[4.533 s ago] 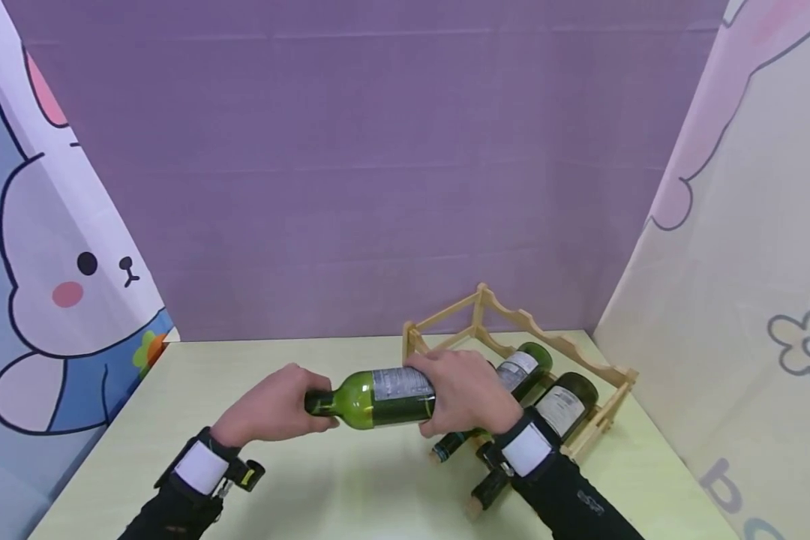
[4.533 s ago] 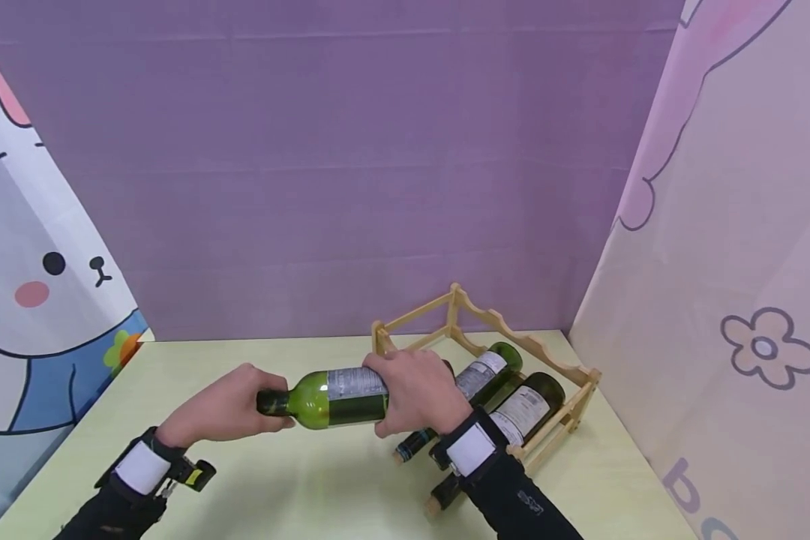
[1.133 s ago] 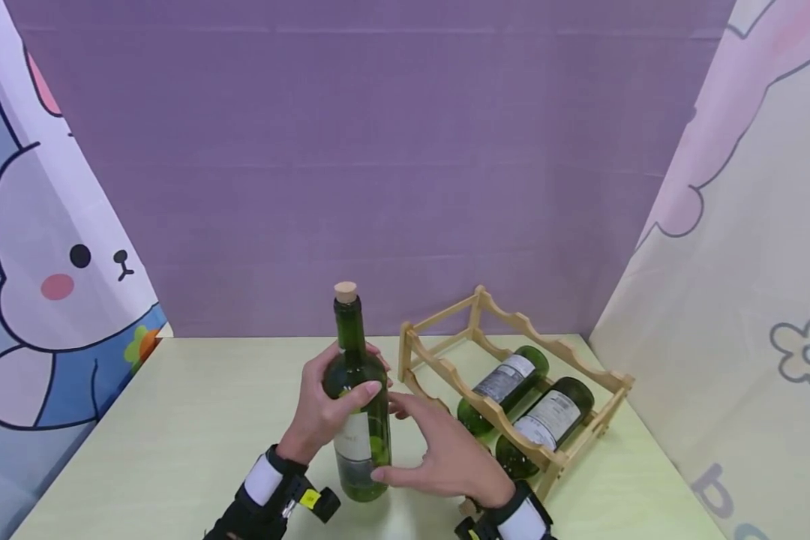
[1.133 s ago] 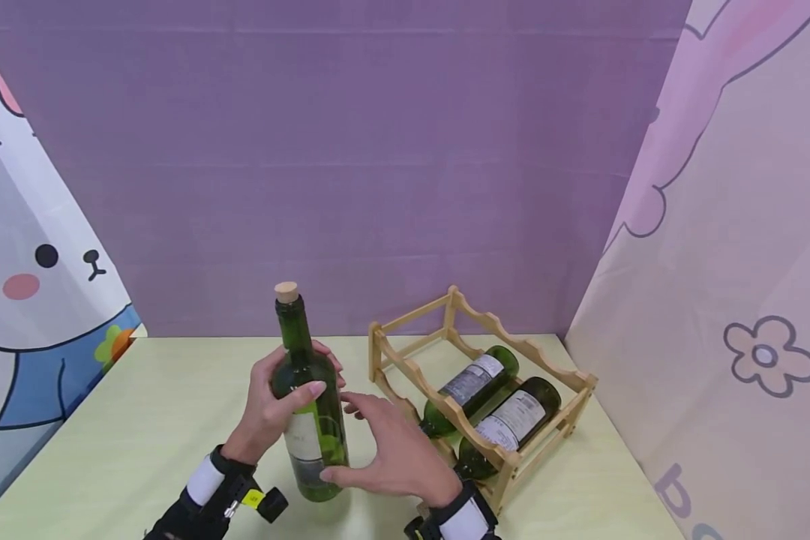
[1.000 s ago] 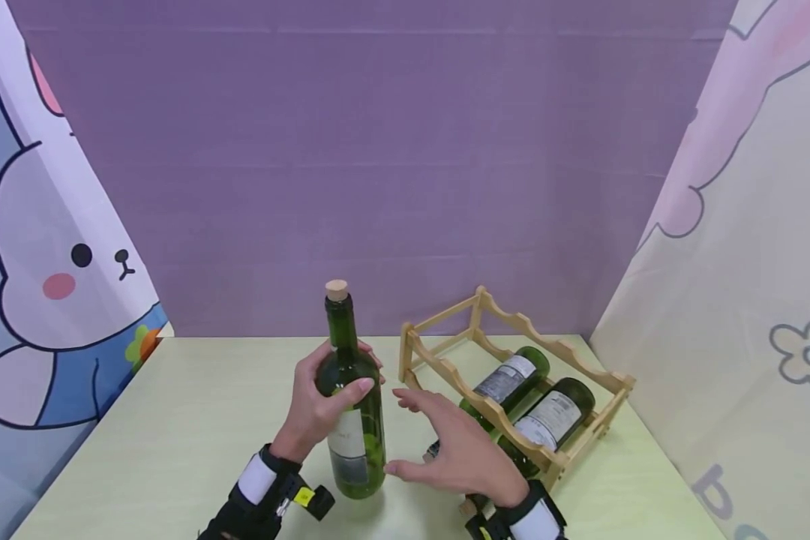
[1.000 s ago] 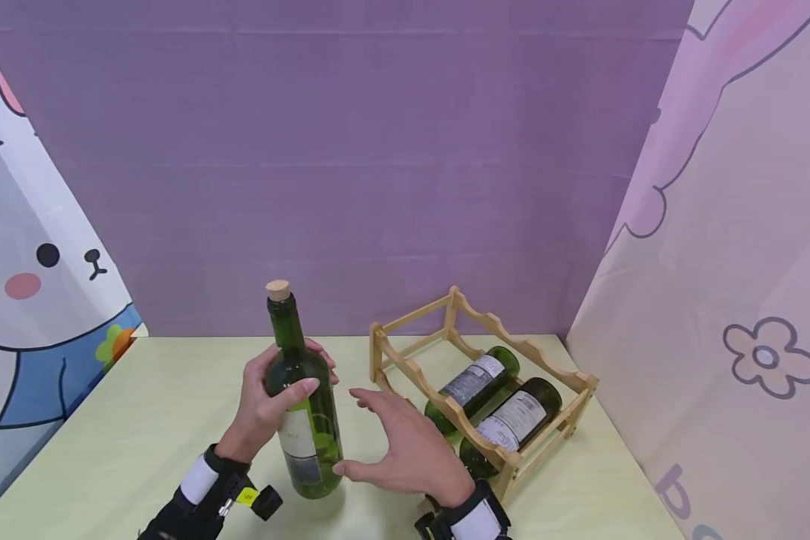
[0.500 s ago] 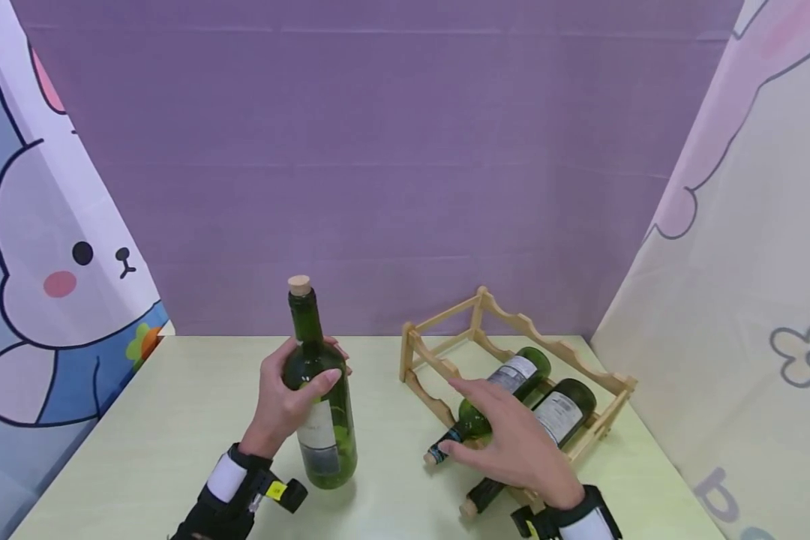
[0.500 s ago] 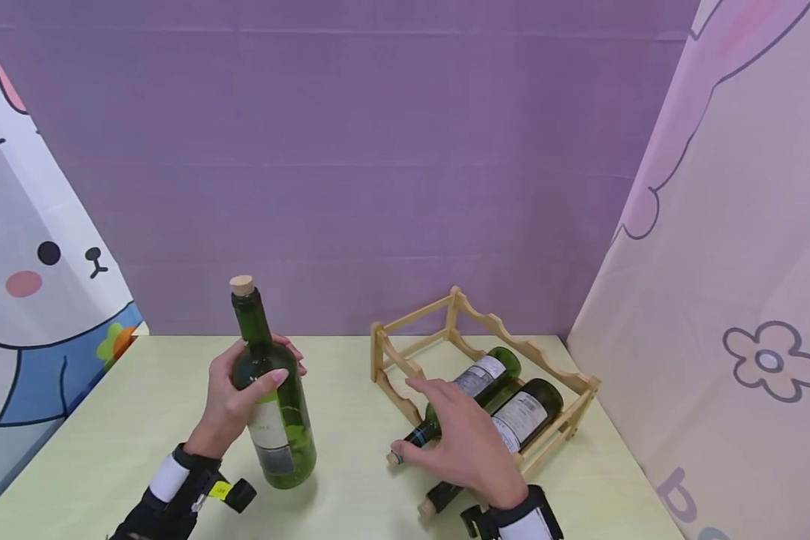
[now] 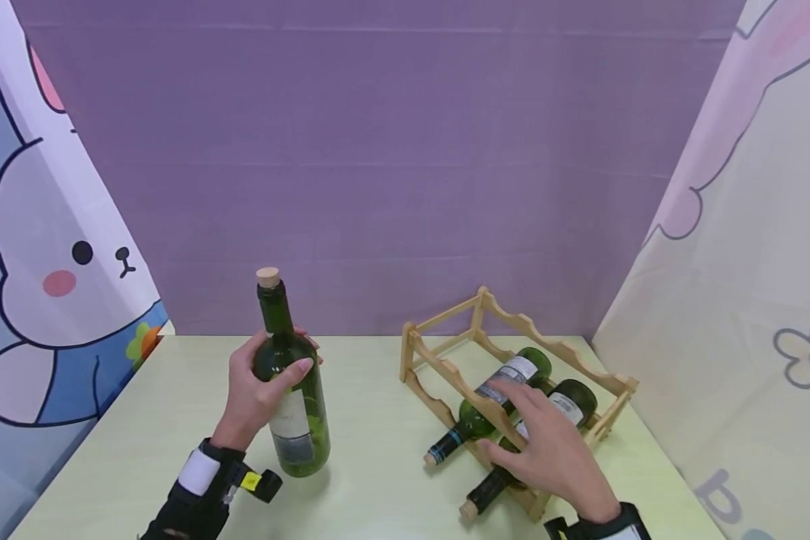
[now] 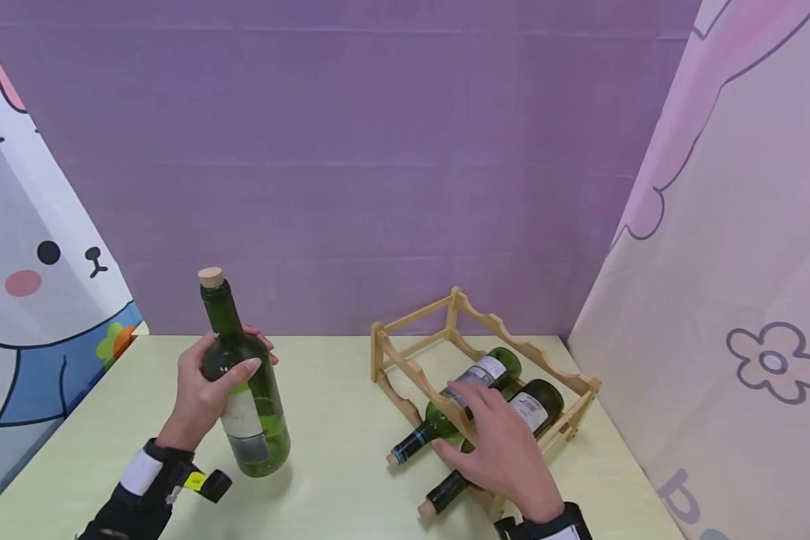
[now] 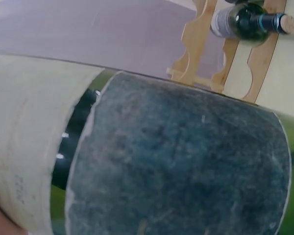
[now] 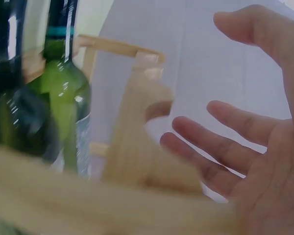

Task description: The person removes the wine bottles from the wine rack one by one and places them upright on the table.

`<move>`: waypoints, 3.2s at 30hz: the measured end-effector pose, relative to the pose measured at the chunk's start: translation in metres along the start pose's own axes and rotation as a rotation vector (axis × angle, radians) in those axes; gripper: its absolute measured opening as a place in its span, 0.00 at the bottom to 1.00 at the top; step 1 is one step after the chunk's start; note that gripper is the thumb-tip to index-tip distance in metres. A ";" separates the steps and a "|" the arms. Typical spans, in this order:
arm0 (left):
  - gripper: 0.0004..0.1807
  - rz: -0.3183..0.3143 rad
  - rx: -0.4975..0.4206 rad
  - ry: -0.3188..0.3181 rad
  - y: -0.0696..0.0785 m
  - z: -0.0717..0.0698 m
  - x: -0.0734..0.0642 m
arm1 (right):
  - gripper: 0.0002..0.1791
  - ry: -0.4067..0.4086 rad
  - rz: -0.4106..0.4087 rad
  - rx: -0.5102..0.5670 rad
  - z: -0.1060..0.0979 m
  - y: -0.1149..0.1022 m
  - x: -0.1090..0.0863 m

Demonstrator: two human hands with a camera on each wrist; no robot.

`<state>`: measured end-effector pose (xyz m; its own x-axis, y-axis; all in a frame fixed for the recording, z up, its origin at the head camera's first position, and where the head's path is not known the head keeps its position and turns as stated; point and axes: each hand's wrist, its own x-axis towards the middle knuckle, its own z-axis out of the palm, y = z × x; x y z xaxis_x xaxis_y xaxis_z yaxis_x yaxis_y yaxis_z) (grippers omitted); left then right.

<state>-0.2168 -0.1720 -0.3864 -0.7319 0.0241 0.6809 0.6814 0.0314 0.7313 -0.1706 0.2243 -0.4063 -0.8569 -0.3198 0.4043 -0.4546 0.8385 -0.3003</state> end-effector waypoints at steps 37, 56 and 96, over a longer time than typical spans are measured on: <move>0.23 -0.196 0.401 0.311 -0.034 -0.079 0.037 | 0.11 -0.091 0.074 -0.266 0.013 0.023 -0.022; 0.27 -0.364 0.433 0.444 -0.067 -0.112 0.047 | 0.15 -0.003 0.050 -0.285 0.019 0.024 -0.020; 0.35 -0.334 0.564 0.567 -0.141 -0.119 0.064 | 0.09 0.039 0.074 -0.304 0.020 0.024 -0.021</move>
<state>-0.3598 -0.2943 -0.4412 -0.6789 -0.5719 0.4605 0.2172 0.4427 0.8700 -0.1680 0.2426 -0.4393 -0.8722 -0.2407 0.4258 -0.2927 0.9543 -0.0603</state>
